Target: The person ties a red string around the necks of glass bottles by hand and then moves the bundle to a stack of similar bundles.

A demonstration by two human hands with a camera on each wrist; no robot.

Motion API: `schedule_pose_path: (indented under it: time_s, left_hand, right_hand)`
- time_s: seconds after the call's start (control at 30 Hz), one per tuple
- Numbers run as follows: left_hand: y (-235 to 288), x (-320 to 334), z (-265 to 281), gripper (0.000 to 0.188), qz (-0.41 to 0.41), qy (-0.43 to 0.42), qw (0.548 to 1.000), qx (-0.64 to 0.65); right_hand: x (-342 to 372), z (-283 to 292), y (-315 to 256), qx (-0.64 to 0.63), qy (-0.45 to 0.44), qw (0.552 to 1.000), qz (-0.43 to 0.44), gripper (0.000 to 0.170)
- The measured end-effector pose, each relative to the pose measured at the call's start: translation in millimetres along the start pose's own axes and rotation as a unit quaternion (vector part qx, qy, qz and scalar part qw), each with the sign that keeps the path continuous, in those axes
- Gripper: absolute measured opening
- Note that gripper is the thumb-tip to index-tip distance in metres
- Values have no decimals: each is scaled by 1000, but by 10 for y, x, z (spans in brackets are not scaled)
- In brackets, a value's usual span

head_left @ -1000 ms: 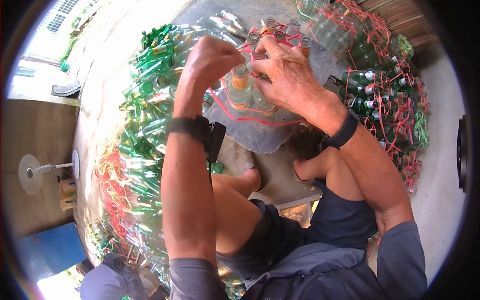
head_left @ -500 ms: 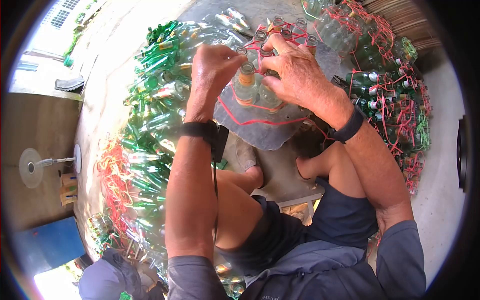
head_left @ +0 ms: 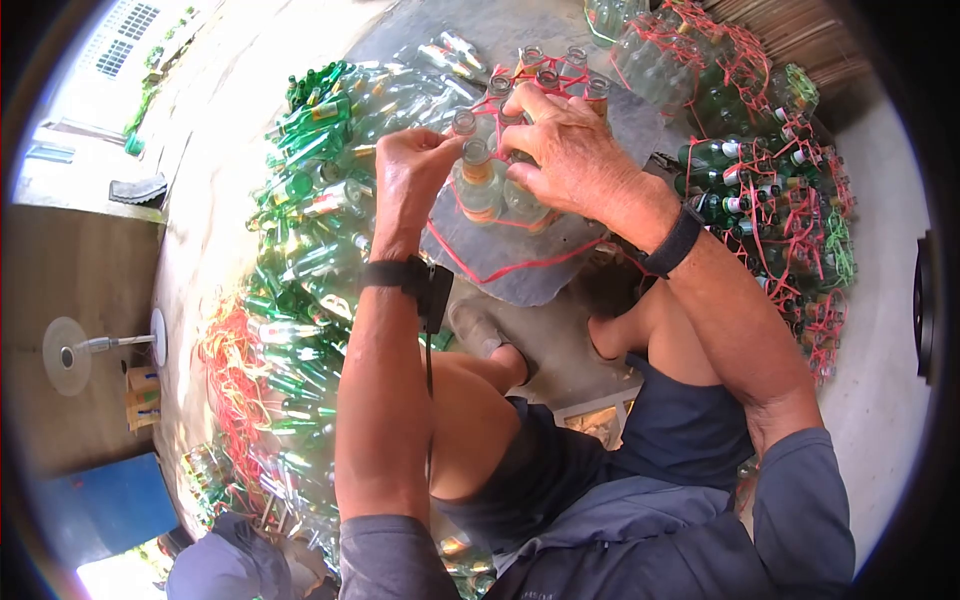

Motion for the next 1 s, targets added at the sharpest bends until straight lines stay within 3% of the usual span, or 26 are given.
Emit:
schedule_pose_path:
  time_s: [0.07,0.17,0.33,0.43,0.53,0.83,1.0]
  left_hand:
    - [-146,33,-63,38,16,-7,996,93]
    - [-200,72,-46,37,47,-17,994,98]
    - [-252,82,-116,28,71,-47,983,161]
    - [-289,98,-164,27,100,-35,977,184]
    - [-222,148,-162,25,131,-34,971,196]
    - [-315,125,-178,20,136,-33,969,202]
    - [-269,163,-186,20,134,-17,972,194]
  right_hand:
    - [24,7,-10,6,18,1000,21,12]
    - [40,90,-72,-7,58,998,37,14]
    - [88,113,-19,30,59,998,-13,25]
    - [133,-134,103,30,-112,987,-114,33]
    - [101,-185,153,-29,-77,990,-116,35]
    - [80,-235,157,-20,-83,988,-131,32]
    - [40,-185,170,-13,-67,993,-97,29]
Point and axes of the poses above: each hand's wrist, its own x-axis away from the middle knuckle, its own z-axis out of the back of the hand, y = z × x, the point moved 8 cm from there along -x, towards the middle knuckle, and after that the axes turned 10 degrees about -z, right-handed, at the moved point
